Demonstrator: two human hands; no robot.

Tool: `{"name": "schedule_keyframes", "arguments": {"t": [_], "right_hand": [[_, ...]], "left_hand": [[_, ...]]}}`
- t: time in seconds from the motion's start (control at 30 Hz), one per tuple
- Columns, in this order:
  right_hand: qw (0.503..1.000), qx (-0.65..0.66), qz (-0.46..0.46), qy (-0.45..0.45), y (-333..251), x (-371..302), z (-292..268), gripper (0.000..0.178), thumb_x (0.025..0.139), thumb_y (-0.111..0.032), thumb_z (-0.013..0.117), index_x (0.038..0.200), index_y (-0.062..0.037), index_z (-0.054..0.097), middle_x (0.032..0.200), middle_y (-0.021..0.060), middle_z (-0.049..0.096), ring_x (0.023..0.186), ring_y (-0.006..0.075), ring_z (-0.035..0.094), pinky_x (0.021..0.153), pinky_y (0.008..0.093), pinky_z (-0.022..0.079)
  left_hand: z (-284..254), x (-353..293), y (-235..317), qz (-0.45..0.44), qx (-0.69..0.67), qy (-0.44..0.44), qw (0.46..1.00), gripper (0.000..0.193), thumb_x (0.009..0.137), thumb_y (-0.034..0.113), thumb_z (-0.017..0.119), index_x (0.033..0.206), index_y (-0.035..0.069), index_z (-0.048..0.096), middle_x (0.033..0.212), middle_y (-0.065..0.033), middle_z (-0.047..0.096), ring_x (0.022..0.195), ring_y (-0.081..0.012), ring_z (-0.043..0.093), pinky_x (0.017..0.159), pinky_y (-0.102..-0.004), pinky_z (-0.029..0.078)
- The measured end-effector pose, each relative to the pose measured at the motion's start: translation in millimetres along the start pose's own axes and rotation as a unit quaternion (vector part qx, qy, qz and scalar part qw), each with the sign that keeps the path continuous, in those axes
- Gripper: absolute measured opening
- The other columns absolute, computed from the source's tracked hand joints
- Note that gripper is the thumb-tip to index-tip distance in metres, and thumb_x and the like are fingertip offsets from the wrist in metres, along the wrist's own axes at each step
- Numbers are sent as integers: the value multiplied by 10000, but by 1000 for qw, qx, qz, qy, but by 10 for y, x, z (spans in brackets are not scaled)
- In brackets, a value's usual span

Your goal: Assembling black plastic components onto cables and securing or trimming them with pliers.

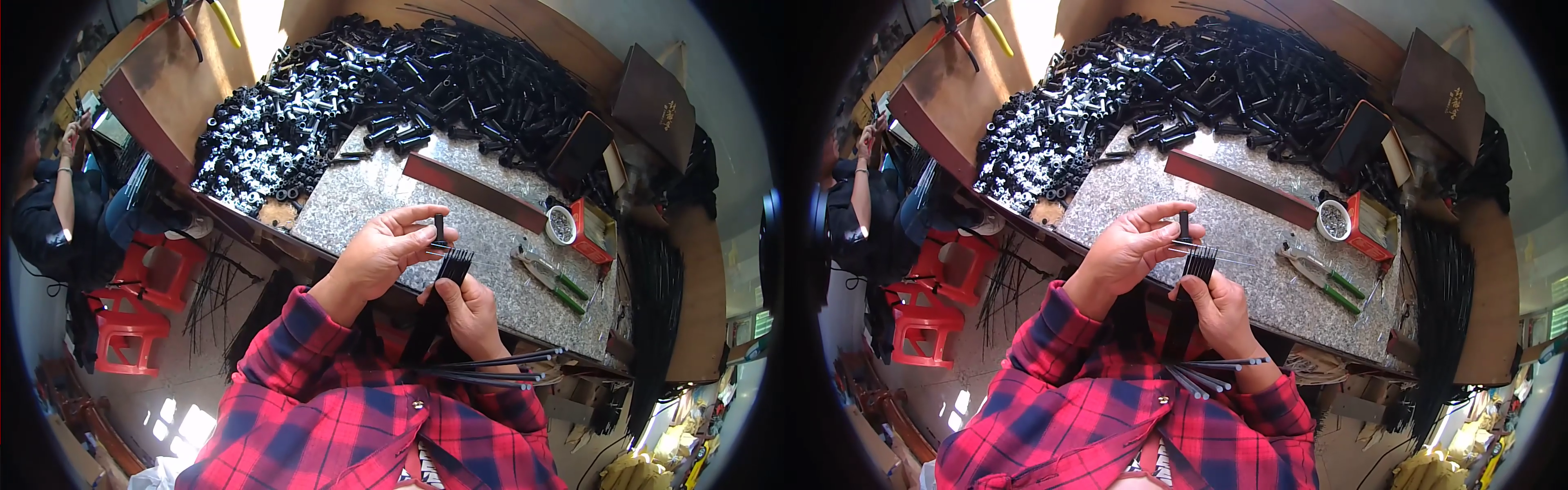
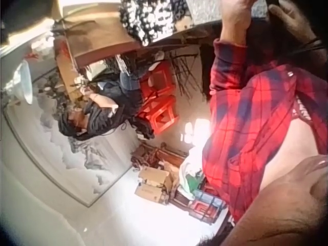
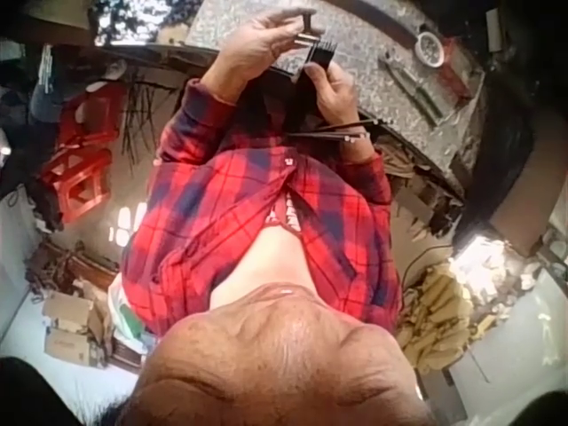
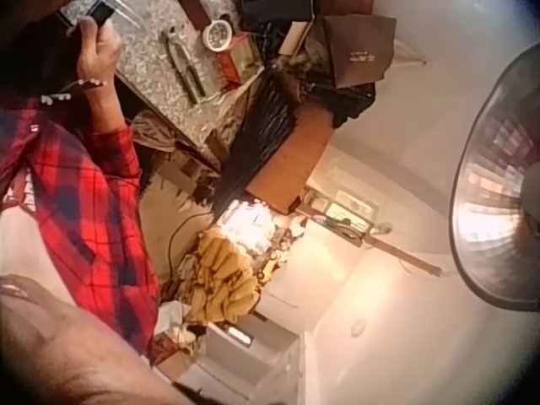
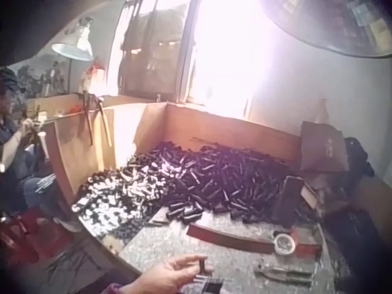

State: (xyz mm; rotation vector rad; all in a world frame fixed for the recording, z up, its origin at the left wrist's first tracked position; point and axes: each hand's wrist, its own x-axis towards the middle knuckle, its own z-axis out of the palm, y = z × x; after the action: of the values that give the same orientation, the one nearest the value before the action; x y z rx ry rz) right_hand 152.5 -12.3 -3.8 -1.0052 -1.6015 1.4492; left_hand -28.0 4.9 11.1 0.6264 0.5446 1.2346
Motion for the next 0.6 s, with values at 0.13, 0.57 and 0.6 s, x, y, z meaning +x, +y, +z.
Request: {"name": "schedule_keyframes", "arguments": {"t": [0.13,0.57,0.6], "right_hand": [[999,-20,1,-39,28,-4,-56,274,972,-259,493,899,-10,580,796,45,653,715,84,591,649,221,459],[999,-20,12,-39,10,-3,-57,260,968,-249,503,916,-5,579,805,51,659,733,91,603,672,229,473],[999,-22,14,-39,14,-3,-55,258,967,-248,505,917,-6,578,805,51,659,734,91,603,674,230,473]], "left_hand": [[-2,16,-16,-5,4,-1,1000,376,895,66,584,1262,27,513,1058,-123,643,956,-169,629,819,-284,520],[-9,8,-19,-16,-6,3,1000,370,892,79,594,1252,29,522,1047,-116,646,941,-176,636,804,-278,530],[-15,9,-22,-16,-7,3,1000,370,892,79,594,1252,29,522,1047,-116,646,941,-176,636,804,-278,530]]}}
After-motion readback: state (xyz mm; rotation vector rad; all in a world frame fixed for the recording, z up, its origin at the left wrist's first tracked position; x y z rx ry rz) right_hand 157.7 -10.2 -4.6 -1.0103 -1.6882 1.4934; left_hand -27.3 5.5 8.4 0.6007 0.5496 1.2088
